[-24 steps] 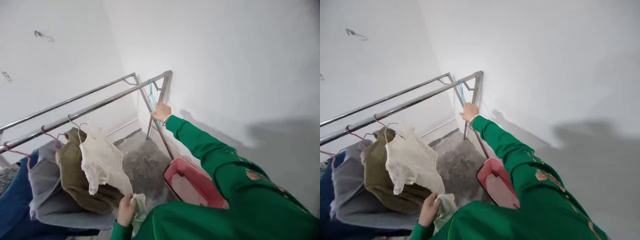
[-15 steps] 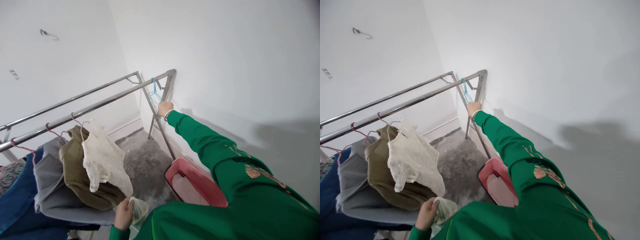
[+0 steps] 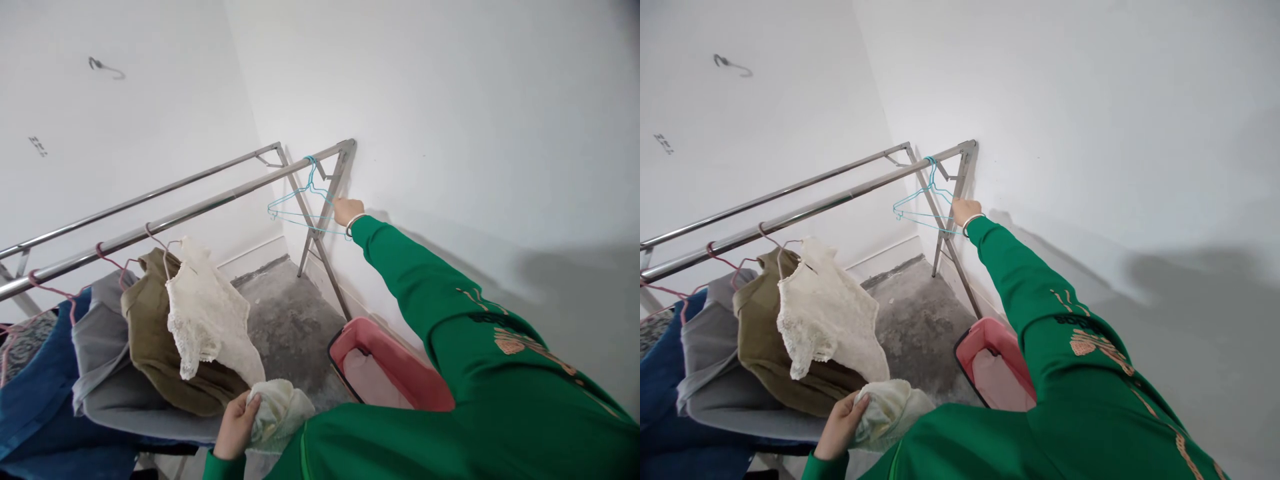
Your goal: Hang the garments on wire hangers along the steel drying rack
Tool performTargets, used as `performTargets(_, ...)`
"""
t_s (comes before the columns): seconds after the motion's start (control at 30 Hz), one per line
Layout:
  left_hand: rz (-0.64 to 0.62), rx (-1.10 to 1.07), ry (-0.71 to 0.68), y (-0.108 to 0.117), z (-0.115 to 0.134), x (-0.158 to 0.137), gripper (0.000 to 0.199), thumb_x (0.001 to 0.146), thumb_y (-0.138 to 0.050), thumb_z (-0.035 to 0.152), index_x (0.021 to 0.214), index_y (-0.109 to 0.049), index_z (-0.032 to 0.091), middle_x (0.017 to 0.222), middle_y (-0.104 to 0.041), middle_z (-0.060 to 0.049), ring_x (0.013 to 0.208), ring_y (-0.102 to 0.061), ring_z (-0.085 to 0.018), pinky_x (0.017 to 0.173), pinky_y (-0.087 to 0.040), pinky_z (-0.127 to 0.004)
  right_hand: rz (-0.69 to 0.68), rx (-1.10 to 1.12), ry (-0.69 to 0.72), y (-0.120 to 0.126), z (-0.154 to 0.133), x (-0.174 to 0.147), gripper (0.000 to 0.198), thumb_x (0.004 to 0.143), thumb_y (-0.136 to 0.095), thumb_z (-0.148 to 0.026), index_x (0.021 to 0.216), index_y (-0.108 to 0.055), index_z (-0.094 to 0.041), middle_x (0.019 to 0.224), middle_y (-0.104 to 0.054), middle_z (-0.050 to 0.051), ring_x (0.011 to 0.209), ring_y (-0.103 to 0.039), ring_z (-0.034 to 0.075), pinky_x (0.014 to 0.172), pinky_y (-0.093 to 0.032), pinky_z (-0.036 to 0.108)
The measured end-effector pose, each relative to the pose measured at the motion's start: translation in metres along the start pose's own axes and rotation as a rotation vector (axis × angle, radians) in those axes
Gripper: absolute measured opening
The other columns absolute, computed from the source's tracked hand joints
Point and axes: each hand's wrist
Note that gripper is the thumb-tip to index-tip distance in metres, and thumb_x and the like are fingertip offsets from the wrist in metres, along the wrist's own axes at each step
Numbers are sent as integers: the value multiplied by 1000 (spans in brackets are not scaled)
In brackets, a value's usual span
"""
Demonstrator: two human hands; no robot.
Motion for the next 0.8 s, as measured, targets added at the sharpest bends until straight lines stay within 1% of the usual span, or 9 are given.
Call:
performTargets(0.1, 17, -49, 14, 0, -2, 1, 63, 65, -64, 72, 87, -74, 14, 75, -72, -8, 78, -67, -26, 71, -52, -31, 24, 20, 52, 3, -5, -3, 30, 92, -35, -17, 116, -54, -10, 112, -64, 19, 101, -63, 29, 77, -43, 35)
performTargets(0.2, 32, -106, 27, -2, 2, 0, 63, 65, -65, 72, 87, -75, 14, 74, -73, -7, 79, -68, -26, 72, -53, -32, 121, 99, 61, 7, -13, -8, 33, 95, -30, -24, 116, -52, -11, 113, -63, 19, 98, -61, 28, 75, -42, 34)
performTargets(0.27, 51, -160, 40, -5, 8, 0, 63, 63, -67, 72, 86, -75, 14, 73, -72, -8, 77, -68, -25, 71, -53, -32, 184, 173, 68, 8, -14, -12, 31, 95, -31, -26, 112, -53, -11, 108, -65, 18, 92, -60, 27, 73, -41, 33)
performTargets(0.37, 142, -220, 44, -9, 23, -1, 65, 56, -72, 71, 84, -75, 13, 72, -72, -8, 75, -68, -25, 69, -53, -31, 275, 319, 118, 0, -9, -30, 24, 92, -35, -26, 101, -54, -14, 95, -65, 14, 83, -58, 23, 70, -39, 31)
performTargets(0.47, 262, -264, 73, -11, 44, -1, 72, 41, -78, 72, 80, -74, 11, 72, -73, -9, 79, -68, -27, 70, -54, -32, 440, 575, 205, -22, -1, -73, 21, 92, -38, -33, 90, -52, -17, 79, -60, 7, 71, -54, 18, 67, -40, 29)
performTargets(0.57, 353, -340, 109, -10, 64, 1, 77, 31, -81, 70, 80, -72, 11, 70, -72, -9, 83, -69, -29, 73, -55, -35, 558, 951, 230, -43, -3, -142, 25, 93, -42, -44, 96, -49, -21, 75, -53, 1, 61, -50, 13, 60, -41, 27)
performTargets(0.63, 346, -411, 95, -6, 71, 6, 76, 32, -83, 67, 82, -71, 11, 72, -73, -9, 87, -69, -30, 77, -56, -36, 514, 1212, 196, -48, -9, -192, 29, 91, -49, -48, 109, -46, -25, 78, -53, -1, 53, -45, 10, 51, -38, 25)
performTargets(0.7, 310, -442, 68, -2, 74, 12, 73, 36, -84, 64, 86, -70, 12, 76, -74, -9, 93, -69, -31, 81, -56, -37, 397, 1397, 137, -44, -15, -235, 32, 89, -53, -48, 114, -44, -29, 77, -53, -3, 44, -37, 7, 42, -32, 23)
performTargets(0.8, 260, -441, -2, 4, 72, 22, 70, 44, -83, 64, 90, -70, 13, 81, -74, -10, 98, -68, -31, 84, -56, -38, 120, 1461, 80, -31, -17, -280, 24, 91, -52, -45, 108, -55, -28, 65, -51, -3, 40, -36, 7, 40, -30, 24)
Point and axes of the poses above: each hand's wrist, its own x-axis towards the middle knuckle, its own y-axis out of the back of the hand, z = x × y
